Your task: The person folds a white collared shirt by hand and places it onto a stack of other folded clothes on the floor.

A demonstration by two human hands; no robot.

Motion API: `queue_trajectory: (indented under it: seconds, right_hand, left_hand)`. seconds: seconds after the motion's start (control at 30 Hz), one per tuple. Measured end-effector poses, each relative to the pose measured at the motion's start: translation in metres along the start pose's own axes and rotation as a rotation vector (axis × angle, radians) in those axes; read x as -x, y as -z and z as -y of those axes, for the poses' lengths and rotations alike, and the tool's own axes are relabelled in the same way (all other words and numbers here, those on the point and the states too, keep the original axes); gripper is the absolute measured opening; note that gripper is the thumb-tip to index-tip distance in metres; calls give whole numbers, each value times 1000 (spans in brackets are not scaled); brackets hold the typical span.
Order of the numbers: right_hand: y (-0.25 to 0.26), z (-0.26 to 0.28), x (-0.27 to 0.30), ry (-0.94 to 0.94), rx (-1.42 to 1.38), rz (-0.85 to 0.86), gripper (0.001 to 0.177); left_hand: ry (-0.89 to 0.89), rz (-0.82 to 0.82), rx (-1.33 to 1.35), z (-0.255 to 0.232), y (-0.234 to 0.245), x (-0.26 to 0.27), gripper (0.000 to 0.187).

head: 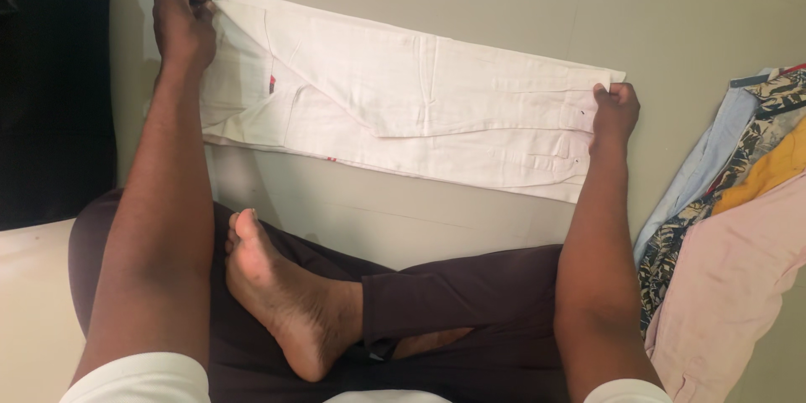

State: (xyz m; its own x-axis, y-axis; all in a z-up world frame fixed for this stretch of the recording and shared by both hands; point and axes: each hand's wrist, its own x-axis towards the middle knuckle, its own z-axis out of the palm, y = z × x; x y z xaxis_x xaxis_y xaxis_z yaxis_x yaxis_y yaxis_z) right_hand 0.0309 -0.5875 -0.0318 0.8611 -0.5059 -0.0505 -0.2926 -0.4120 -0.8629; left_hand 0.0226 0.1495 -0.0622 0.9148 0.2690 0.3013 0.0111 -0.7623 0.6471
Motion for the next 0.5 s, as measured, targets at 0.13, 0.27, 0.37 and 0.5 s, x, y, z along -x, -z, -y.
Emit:
queue_trajectory:
  seconds: [0.13,0.27,0.37,0.5]
  right_hand:
    - [2,6,3,-36,-41,-3,13]
    - [4,7,3,-39,-74,-10,15]
    - [5,5,4,-25,-102,-14,15]
    - [4,1,1,-35,-72,-20,15]
  left_hand:
    - [3,-25,-39,-6,-2,0,26]
    - [15,-22,-38,-12,1,2,19]
    - [18,-22,-19,-16,2,5,19]
    - [-22,-60,33,-23,4,6,16]
